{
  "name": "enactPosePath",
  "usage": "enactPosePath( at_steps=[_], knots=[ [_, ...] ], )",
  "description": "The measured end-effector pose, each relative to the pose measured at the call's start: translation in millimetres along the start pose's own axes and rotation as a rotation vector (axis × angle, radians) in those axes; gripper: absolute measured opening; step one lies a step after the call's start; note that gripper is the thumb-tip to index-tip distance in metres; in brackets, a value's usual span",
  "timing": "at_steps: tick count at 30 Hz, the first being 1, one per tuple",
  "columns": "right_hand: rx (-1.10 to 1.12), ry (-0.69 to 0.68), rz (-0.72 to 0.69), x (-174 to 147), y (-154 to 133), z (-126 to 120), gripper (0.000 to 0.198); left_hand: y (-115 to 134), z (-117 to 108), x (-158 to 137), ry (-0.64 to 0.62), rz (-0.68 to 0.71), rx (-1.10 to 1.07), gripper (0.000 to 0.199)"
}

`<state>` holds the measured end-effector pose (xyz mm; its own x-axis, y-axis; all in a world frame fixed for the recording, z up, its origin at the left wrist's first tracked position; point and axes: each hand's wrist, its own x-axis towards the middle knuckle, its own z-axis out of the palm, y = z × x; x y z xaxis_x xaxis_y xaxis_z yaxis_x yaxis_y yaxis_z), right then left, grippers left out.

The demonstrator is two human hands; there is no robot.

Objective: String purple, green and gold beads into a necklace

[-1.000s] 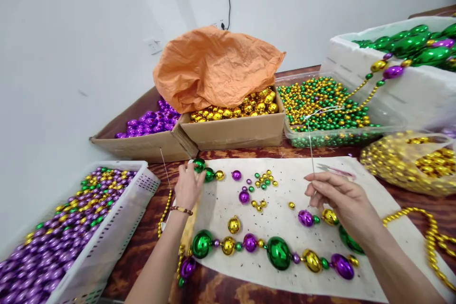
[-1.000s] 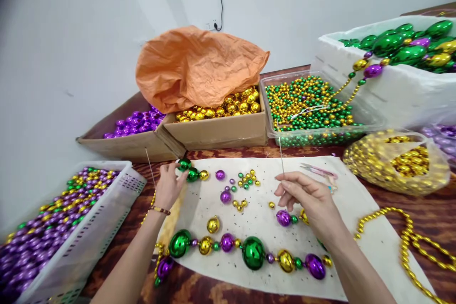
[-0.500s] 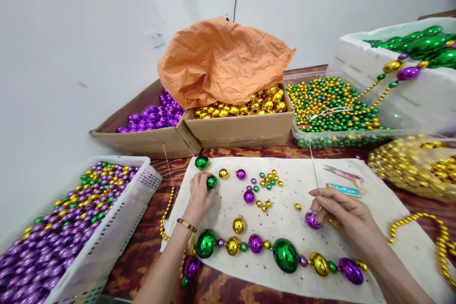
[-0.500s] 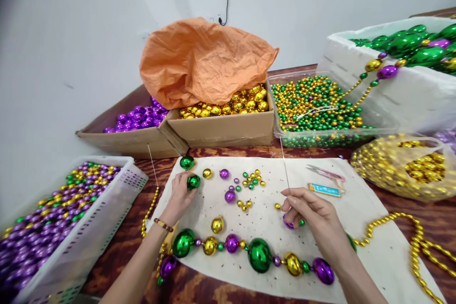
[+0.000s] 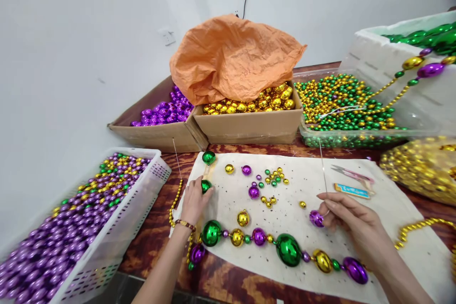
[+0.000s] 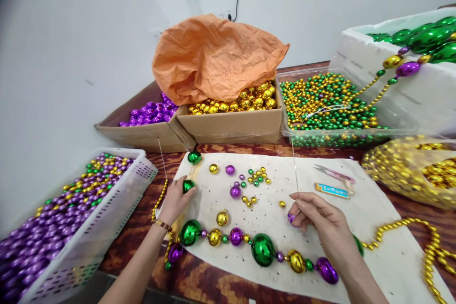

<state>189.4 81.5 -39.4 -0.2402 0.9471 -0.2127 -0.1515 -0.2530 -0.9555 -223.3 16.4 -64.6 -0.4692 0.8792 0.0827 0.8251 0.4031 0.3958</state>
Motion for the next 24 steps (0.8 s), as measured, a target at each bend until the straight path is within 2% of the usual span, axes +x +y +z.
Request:
enactPosePath(
  at_steps=[2, 4, 7, 11, 14, 17, 20, 24],
  knots=[
    [0.016, 0.024, -0.014, -0.7, -1.0, -2.5, 0.023, 7.0, -7.3, -5.2, 0.018, 0.036, -0.094, 0.061],
    [0.042, 0.066, -0.044, -0.5, -6.0, -3.0, 0.024, 22.4, -13.7, -10.5, 0.023, 0.096, -0.282, 0.066],
    [0.069, 0.097, -0.104, 1.3, -17.1, -0.3, 0.027, 55.6, -18.2, -18.1, -0.087, 0.146, -0.602, 0.06],
    [0.018, 0.006, -0.116, 1.8, -22.0, 7.9, 0.029, 104.7, -14.3, -26.4, -0.22, 0.018, -1.031, 0.051],
    [-0.027, -0.067, -0.092, -2.1, -12.7, 14.3, 0.026, 142.1, -10.8, -27.1, -0.361, -0.075, -1.397, 0.046],
    [-0.057, -0.067, -0.111, -8.7, -1.0, 19.0, 0.025, 176.2, -9.1, -19.4, -0.488, -0.156, -1.702, 0.033],
    [-0.103, -0.036, -0.154, -15.7, 5.6, 22.8, 0.027, 201.7, -7.3, -6.0, -0.492, -0.275, -1.894, 0.02],
    [-0.169, -0.018, -0.233, -23.1, 10.2, 26.3, 0.026, 220.9, -7.1, 8.1, -0.539, -0.362, -1.969, 0.021]
  ],
)
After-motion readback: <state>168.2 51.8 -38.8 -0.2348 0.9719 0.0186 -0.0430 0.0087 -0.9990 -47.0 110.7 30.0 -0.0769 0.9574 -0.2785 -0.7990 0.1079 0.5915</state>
